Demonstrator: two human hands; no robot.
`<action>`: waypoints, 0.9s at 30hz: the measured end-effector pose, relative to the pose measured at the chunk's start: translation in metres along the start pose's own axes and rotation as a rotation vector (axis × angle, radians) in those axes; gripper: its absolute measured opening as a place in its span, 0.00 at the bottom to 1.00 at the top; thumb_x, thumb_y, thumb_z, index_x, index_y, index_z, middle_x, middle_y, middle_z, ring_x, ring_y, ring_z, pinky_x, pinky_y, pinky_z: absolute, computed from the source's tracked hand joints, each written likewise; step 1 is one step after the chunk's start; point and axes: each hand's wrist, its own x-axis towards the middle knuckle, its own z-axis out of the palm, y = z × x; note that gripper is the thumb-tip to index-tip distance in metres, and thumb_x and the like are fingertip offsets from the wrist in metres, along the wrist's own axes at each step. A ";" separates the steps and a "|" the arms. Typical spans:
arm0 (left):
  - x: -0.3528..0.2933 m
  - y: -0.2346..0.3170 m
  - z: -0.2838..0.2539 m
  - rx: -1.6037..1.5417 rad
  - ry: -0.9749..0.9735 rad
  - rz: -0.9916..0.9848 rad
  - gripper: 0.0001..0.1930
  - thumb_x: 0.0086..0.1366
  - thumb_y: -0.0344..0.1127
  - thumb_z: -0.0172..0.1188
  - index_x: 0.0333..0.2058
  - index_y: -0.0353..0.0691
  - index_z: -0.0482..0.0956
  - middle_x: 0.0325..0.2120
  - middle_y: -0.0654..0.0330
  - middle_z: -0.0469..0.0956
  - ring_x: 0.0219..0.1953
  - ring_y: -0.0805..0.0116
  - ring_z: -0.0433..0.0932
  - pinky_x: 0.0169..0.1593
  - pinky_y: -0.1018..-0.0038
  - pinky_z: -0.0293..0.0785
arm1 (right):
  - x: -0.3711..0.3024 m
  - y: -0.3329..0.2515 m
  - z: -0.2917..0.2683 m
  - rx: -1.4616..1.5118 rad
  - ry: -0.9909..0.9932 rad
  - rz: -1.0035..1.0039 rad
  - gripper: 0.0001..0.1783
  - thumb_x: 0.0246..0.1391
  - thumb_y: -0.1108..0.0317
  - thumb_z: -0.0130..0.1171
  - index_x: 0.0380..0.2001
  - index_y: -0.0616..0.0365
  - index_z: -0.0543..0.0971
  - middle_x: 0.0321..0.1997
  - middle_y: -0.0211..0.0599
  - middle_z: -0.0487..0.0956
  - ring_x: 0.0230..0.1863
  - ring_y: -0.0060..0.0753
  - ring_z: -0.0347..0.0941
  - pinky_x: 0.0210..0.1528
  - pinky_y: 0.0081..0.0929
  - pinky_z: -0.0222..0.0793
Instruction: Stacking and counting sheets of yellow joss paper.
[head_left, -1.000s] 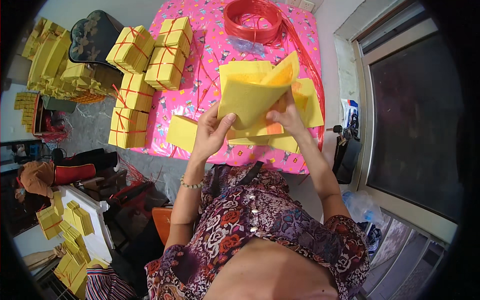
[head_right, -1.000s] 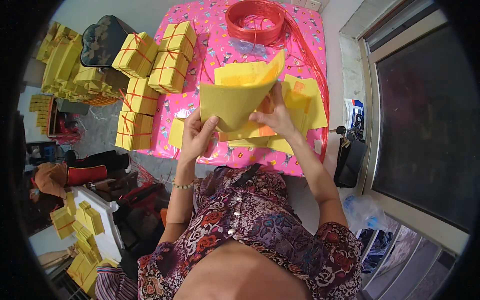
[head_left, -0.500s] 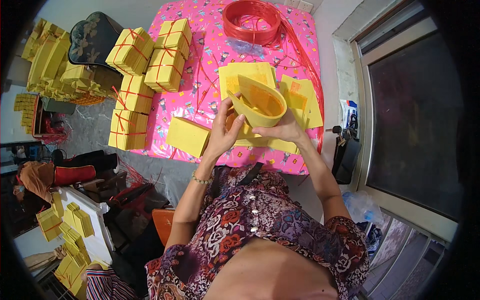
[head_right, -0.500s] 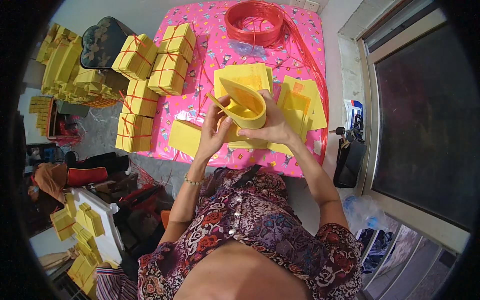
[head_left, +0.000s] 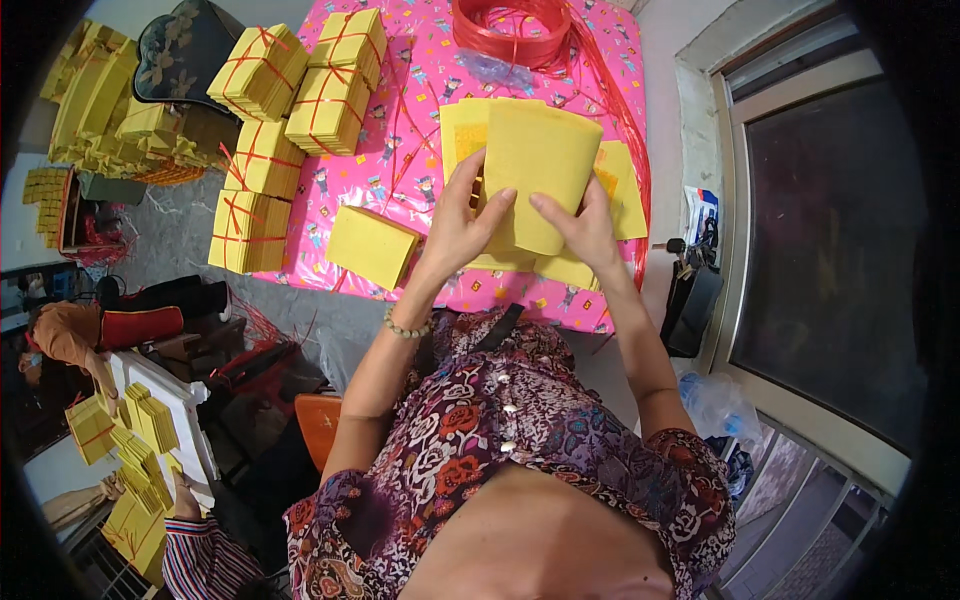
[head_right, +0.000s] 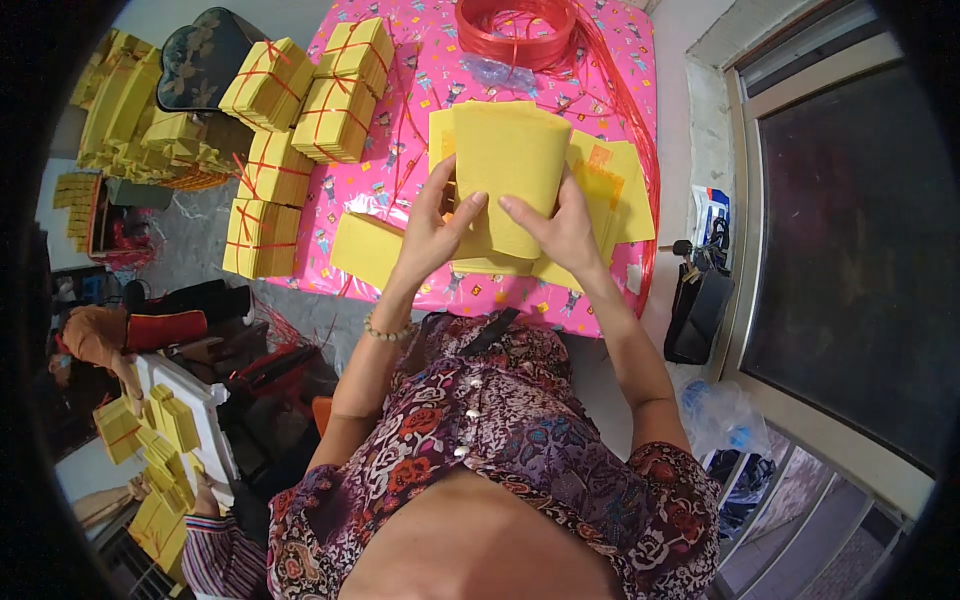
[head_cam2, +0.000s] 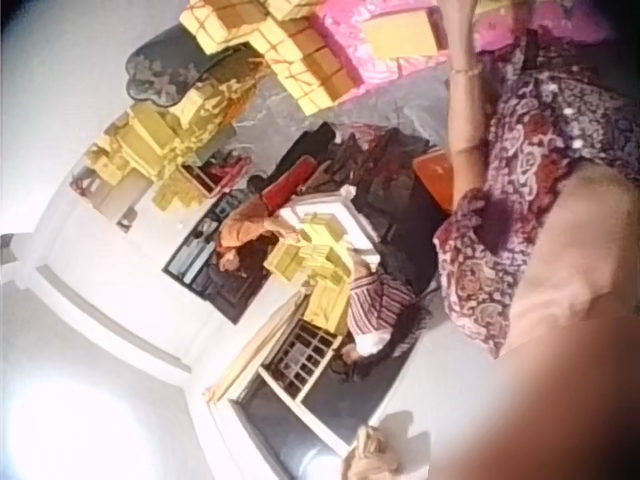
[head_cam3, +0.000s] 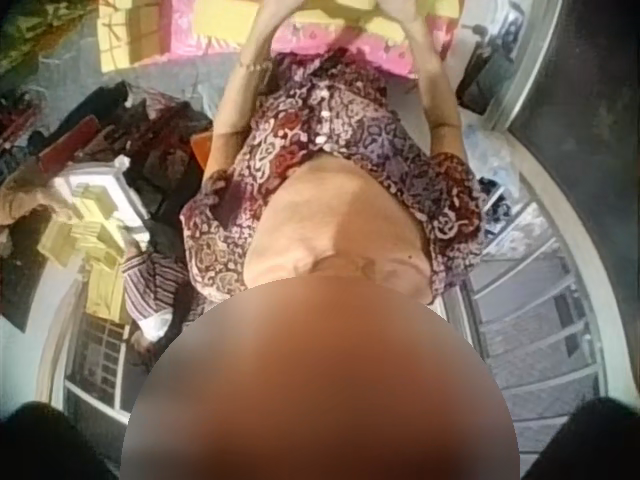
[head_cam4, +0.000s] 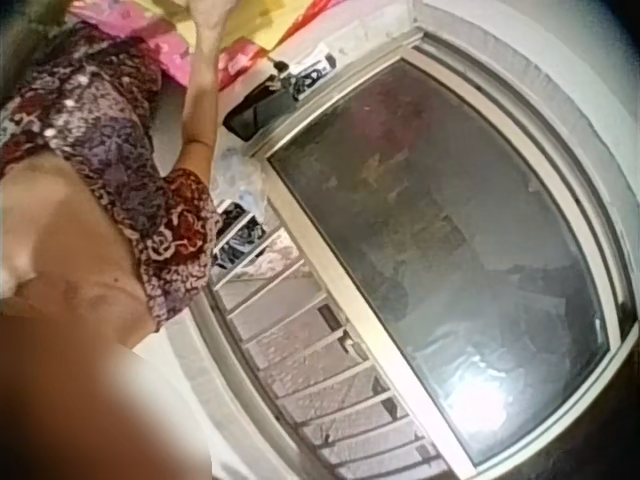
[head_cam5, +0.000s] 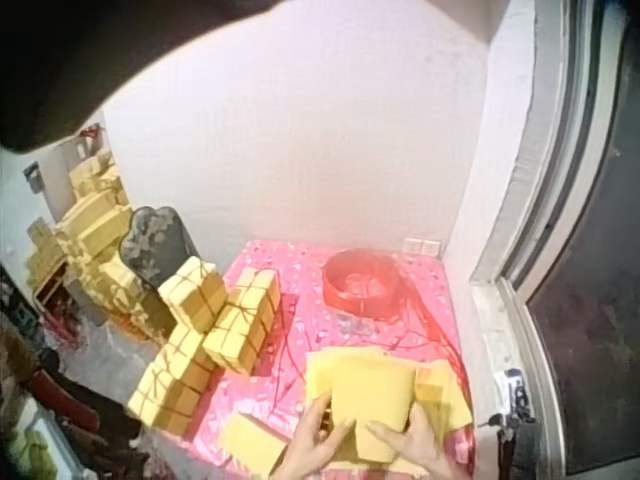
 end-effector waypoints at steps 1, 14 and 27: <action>0.002 0.004 -0.002 -0.182 -0.073 -0.069 0.25 0.64 0.35 0.59 0.57 0.32 0.66 0.43 0.54 0.74 0.41 0.70 0.74 0.43 0.73 0.72 | 0.002 -0.001 -0.002 0.050 -0.008 0.061 0.31 0.50 0.70 0.67 0.55 0.64 0.66 0.49 0.40 0.76 0.49 0.28 0.74 0.51 0.27 0.71; 0.012 0.014 -0.007 -0.683 -0.193 -0.474 0.18 0.72 0.37 0.48 0.54 0.30 0.68 0.45 0.58 0.76 0.46 0.73 0.75 0.49 0.77 0.72 | -0.003 -0.013 0.000 0.378 0.003 0.474 0.28 0.55 0.63 0.63 0.54 0.68 0.69 0.49 0.43 0.77 0.49 0.30 0.75 0.50 0.26 0.71; 0.010 0.013 -0.004 -0.675 -0.185 -0.484 0.20 0.71 0.38 0.51 0.55 0.28 0.67 0.46 0.57 0.76 0.46 0.73 0.76 0.50 0.78 0.73 | -0.005 -0.004 -0.002 0.475 0.001 0.520 0.26 0.58 0.64 0.61 0.55 0.67 0.69 0.50 0.41 0.76 0.50 0.28 0.74 0.52 0.25 0.70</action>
